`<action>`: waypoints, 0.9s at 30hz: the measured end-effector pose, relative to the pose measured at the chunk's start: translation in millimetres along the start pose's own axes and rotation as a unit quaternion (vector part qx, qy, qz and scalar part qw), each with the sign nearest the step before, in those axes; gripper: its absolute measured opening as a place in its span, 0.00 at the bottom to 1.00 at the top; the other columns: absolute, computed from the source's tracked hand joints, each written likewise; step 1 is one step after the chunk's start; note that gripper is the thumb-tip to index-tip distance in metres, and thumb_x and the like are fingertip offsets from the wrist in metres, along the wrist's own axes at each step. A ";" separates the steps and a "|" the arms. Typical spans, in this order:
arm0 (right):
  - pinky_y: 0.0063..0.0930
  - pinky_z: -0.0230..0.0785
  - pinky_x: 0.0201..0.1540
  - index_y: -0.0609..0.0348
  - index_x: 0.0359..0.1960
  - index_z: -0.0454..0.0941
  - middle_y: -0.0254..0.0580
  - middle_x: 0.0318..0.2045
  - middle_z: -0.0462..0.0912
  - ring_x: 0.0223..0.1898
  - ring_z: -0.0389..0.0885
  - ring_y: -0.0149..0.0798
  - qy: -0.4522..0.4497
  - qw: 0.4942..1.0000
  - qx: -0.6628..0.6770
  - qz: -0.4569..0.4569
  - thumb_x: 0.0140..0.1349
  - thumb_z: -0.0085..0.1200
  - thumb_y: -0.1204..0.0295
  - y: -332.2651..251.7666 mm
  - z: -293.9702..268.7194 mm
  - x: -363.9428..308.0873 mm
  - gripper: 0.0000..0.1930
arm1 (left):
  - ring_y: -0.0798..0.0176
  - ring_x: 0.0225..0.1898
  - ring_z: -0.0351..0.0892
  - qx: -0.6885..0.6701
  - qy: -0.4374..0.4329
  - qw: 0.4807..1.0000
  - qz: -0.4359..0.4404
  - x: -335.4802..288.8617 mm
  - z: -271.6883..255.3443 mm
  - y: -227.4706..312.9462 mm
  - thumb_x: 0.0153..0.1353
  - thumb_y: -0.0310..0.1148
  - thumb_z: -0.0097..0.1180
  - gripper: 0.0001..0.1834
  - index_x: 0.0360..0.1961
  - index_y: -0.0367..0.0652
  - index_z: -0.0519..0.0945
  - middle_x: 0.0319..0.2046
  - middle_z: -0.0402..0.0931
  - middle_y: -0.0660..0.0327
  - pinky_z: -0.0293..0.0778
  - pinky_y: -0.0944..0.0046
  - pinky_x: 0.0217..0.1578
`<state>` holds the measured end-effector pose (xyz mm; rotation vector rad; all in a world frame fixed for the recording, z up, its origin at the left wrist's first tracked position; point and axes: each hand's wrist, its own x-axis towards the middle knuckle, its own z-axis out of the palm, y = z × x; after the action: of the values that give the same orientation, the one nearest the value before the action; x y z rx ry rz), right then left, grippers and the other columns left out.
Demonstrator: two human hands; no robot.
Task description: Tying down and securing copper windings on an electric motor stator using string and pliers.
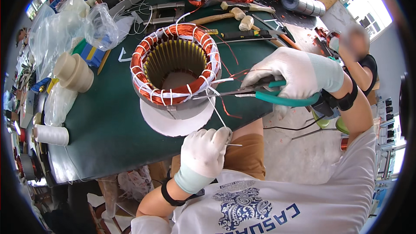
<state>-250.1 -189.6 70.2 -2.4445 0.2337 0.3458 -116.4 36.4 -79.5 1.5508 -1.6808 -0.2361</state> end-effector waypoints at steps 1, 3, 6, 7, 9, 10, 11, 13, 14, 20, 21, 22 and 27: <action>0.32 0.76 0.47 0.62 0.51 0.82 0.47 0.42 0.87 0.42 0.86 0.41 -0.011 1.000 -0.011 -0.010 0.50 0.71 0.55 -0.5 -2.3 1.6 0.30 | 0.51 0.26 0.75 0.007 0.002 1.000 0.010 0.1 4.2 -1.4 0.54 0.26 0.56 0.09 0.38 0.44 0.79 0.23 0.74 0.60 0.69 0.54 0.32; 0.32 0.76 0.46 0.62 0.51 0.82 0.47 0.41 0.87 0.41 0.85 0.40 -0.022 0.999 0.024 -0.006 0.51 0.71 0.55 -2.3 -4.7 3.9 0.30 | 0.52 0.27 0.75 0.065 -0.023 0.998 0.014 2.5 6.7 3.3 0.53 0.27 0.57 0.09 0.37 0.45 0.78 0.22 0.73 0.62 0.69 0.54 0.33; 0.30 0.75 0.46 0.62 0.52 0.82 0.46 0.43 0.87 0.41 0.85 0.37 -0.064 0.991 0.110 0.040 0.54 0.68 0.63 -2.2 6.2 11.1 0.25 | 0.59 0.20 0.75 0.155 -0.086 0.970 0.166 9.9 9.8 5.4 0.55 0.33 0.57 0.05 0.34 0.49 0.79 0.19 0.71 0.65 0.69 0.59 0.23; 0.29 0.75 0.47 0.63 0.52 0.81 0.46 0.45 0.87 0.42 0.85 0.35 -0.099 0.978 0.160 0.086 0.57 0.64 0.70 0.5 13.7 13.8 0.21 | 0.60 0.19 0.74 0.116 -0.153 0.952 0.239 0.5 28.6 14.4 0.56 0.35 0.57 0.06 0.34 0.49 0.79 0.18 0.71 0.65 0.69 0.59 0.21; 0.29 0.76 0.49 0.61 0.53 0.82 0.45 0.44 0.87 0.43 0.85 0.37 -0.149 0.984 0.101 0.001 0.57 0.67 0.66 -0.2 23.2 3.4 0.22 | 0.60 0.18 0.73 0.083 -0.220 0.922 0.307 -23.1 46.2 24.4 0.56 0.36 0.57 0.06 0.34 0.49 0.80 0.18 0.71 0.65 0.68 0.59 0.19; 0.30 0.76 0.50 0.60 0.53 0.82 0.45 0.44 0.87 0.44 0.85 0.38 -0.188 0.976 0.113 -0.008 0.57 0.68 0.64 6.6 25.7 -5.5 0.22 | 0.60 0.19 0.74 0.066 -0.251 0.932 0.253 -26.4 45.4 17.4 0.56 0.36 0.58 0.06 0.35 0.49 0.80 0.19 0.72 0.65 0.69 0.58 0.20; 0.36 0.75 0.50 0.57 0.53 0.82 0.46 0.44 0.87 0.45 0.85 0.44 -0.190 0.977 0.077 -0.063 0.54 0.69 0.53 27.7 30.3 -14.6 0.29 | 0.60 0.21 0.76 0.049 -0.279 0.939 0.197 -30.9 43.5 8.8 0.56 0.36 0.58 0.07 0.35 0.49 0.80 0.19 0.72 0.65 0.69 0.57 0.20; 0.36 0.75 0.51 0.50 0.56 0.81 0.47 0.45 0.85 0.46 0.84 0.48 -0.113 0.993 -0.026 0.028 0.51 0.70 0.58 41.5 29.3 -25.5 0.29 | 0.57 0.25 0.78 0.036 -0.139 0.983 0.118 -42.0 31.3 -10.4 0.55 0.30 0.58 0.07 0.37 0.46 0.81 0.22 0.74 0.63 0.70 0.55 0.25; 0.38 0.75 0.52 0.48 0.58 0.79 0.50 0.47 0.84 0.46 0.84 0.50 -0.046 0.993 -0.086 0.059 0.51 0.69 0.57 50.0 31.7 -27.7 0.30 | 0.56 0.26 0.78 0.023 -0.139 0.987 0.076 -40.6 25.3 -14.6 0.54 0.29 0.58 0.08 0.37 0.45 0.81 0.23 0.75 0.62 0.71 0.54 0.27; 0.43 0.78 0.40 0.49 0.41 0.84 0.55 0.52 0.77 0.43 0.82 0.51 0.024 0.942 -0.303 0.142 0.53 0.62 0.57 43.1 84.5 -39.8 0.16 | 0.51 0.30 0.79 0.073 -0.038 0.995 0.047 -43.6 -11.4 -11.6 0.56 0.26 0.57 0.10 0.41 0.42 0.80 0.30 0.80 0.58 0.73 0.55 0.35; 0.43 0.79 0.37 0.50 0.36 0.84 0.52 0.49 0.77 0.41 0.82 0.50 0.042 0.969 -0.242 0.026 0.54 0.60 0.57 30.3 106.5 -42.2 0.13 | 0.51 0.33 0.80 0.067 0.018 0.996 0.060 -42.7 -13.5 -9.6 0.55 0.28 0.58 0.11 0.41 0.42 0.80 0.32 0.81 0.57 0.74 0.54 0.36; 0.42 0.79 0.35 0.50 0.31 0.84 0.50 0.46 0.78 0.39 0.82 0.49 0.058 0.978 -0.176 -0.097 0.56 0.58 0.57 19.1 133.9 -39.9 0.12 | 0.51 0.35 0.81 0.065 0.073 0.993 0.069 -41.8 -17.3 -7.2 0.54 0.29 0.58 0.12 0.41 0.42 0.79 0.35 0.81 0.56 0.74 0.53 0.38; 0.37 0.77 0.50 0.46 0.51 0.85 0.58 0.48 0.82 0.49 0.83 0.51 0.035 0.939 0.208 -0.271 0.67 0.56 0.60 -45.0 178.3 -18.2 0.15 | 0.61 0.22 0.77 0.107 -0.039 0.978 0.173 -28.7 -33.9 10.0 0.51 0.36 0.59 0.09 0.32 0.46 0.79 0.23 0.77 0.63 0.71 0.59 0.23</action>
<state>-289.5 -41.2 -32.5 -1.9959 -0.3094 -0.0361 -104.0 77.3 -63.5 1.3821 -2.0588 0.0695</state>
